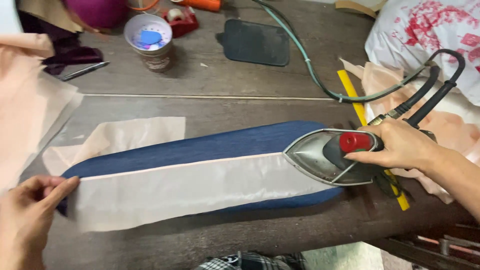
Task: The person is ironing a strip of fabric on a pressing board and using a wooden block to press the seams flat.
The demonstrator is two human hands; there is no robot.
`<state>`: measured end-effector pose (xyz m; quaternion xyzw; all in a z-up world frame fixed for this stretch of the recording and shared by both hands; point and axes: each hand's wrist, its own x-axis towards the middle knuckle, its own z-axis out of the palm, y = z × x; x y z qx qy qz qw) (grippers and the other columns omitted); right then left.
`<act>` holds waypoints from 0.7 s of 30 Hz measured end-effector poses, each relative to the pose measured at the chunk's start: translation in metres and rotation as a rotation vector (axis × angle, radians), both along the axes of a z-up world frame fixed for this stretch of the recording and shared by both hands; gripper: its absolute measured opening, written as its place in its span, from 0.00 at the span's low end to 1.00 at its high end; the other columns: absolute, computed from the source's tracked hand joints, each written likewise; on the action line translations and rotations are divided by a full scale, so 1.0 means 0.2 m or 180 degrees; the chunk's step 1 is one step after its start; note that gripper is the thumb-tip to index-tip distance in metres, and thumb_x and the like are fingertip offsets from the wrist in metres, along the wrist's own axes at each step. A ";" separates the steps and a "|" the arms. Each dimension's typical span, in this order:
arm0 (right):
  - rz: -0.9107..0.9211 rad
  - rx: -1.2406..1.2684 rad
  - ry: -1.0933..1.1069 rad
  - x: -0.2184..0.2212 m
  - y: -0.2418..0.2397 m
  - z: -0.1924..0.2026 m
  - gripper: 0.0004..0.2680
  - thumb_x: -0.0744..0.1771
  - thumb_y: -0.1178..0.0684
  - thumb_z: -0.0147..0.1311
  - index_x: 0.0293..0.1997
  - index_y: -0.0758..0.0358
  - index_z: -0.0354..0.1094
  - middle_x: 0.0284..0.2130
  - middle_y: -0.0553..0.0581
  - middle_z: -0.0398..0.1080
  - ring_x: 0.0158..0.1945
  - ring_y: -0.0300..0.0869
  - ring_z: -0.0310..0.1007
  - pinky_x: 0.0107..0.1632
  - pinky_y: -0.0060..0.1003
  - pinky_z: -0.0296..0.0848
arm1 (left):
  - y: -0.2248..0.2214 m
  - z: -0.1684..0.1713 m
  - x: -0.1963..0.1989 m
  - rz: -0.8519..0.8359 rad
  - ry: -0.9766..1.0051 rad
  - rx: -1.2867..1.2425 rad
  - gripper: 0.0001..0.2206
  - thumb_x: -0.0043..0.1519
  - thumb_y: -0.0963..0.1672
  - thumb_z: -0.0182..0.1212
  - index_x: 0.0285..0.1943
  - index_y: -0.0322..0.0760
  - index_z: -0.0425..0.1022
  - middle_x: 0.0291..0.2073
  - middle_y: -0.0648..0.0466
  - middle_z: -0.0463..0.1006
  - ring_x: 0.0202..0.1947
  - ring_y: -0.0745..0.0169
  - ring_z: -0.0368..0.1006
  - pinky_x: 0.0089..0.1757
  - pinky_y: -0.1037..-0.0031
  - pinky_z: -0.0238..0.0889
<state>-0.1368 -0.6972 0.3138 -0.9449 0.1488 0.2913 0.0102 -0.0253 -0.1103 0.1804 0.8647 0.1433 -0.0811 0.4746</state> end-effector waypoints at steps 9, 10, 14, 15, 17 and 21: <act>0.0144 -0.0464 0.0247 0.18 0.53 0.12 0.15 0.57 0.28 0.54 0.39 0.34 0.75 0.21 0.53 0.76 0.34 0.47 0.75 0.43 0.34 0.70 | 0.05 -0.05 0.06 -0.0061 0.0159 -0.0445 0.07 0.55 0.43 0.68 0.32 0.36 0.74 0.19 0.63 0.59 0.22 0.75 0.51 0.26 0.82 0.41; 0.0176 -0.0457 0.0231 0.20 0.60 0.13 0.15 0.57 0.28 0.54 0.39 0.34 0.75 0.21 0.53 0.76 0.34 0.47 0.75 0.43 0.34 0.70 | 0.04 -0.04 0.06 -0.0029 0.0143 -0.0437 0.07 0.55 0.43 0.68 0.32 0.36 0.74 0.19 0.63 0.59 0.22 0.75 0.51 0.26 0.82 0.41; 0.0519 -0.0406 0.0188 0.31 0.89 0.16 0.17 0.57 0.24 0.51 0.36 0.36 0.75 0.21 0.53 0.76 0.37 0.50 0.75 0.41 0.39 0.70 | 0.06 -0.06 0.09 -0.0132 0.0111 -0.0589 0.08 0.54 0.43 0.69 0.28 0.37 0.73 0.17 0.64 0.56 0.21 0.75 0.51 0.25 0.81 0.44; 0.0648 -0.0339 0.0199 0.33 0.97 0.17 0.17 0.58 0.23 0.49 0.35 0.38 0.74 0.23 0.53 0.76 0.37 0.50 0.75 0.42 0.41 0.70 | 0.06 -0.08 0.10 -0.0188 0.0104 -0.0639 0.09 0.53 0.44 0.70 0.28 0.38 0.73 0.17 0.65 0.57 0.21 0.76 0.51 0.25 0.82 0.44; 0.0744 -0.0275 0.0187 0.38 1.12 0.19 0.18 0.58 0.23 0.49 0.34 0.40 0.74 0.24 0.55 0.76 0.37 0.51 0.75 0.43 0.42 0.70 | 0.06 -0.10 0.10 -0.0249 0.0033 -0.0727 0.09 0.53 0.43 0.70 0.27 0.39 0.73 0.17 0.65 0.56 0.21 0.77 0.50 0.25 0.83 0.43; 0.0836 0.0185 0.0019 0.48 1.40 0.24 0.19 0.58 0.27 0.53 0.30 0.52 0.77 0.21 0.55 0.77 0.34 0.51 0.78 0.44 0.41 0.73 | 0.08 -0.16 0.12 -0.0094 -0.0182 -0.1107 0.11 0.46 0.40 0.74 0.32 0.29 0.77 0.15 0.59 0.58 0.19 0.72 0.58 0.24 0.81 0.54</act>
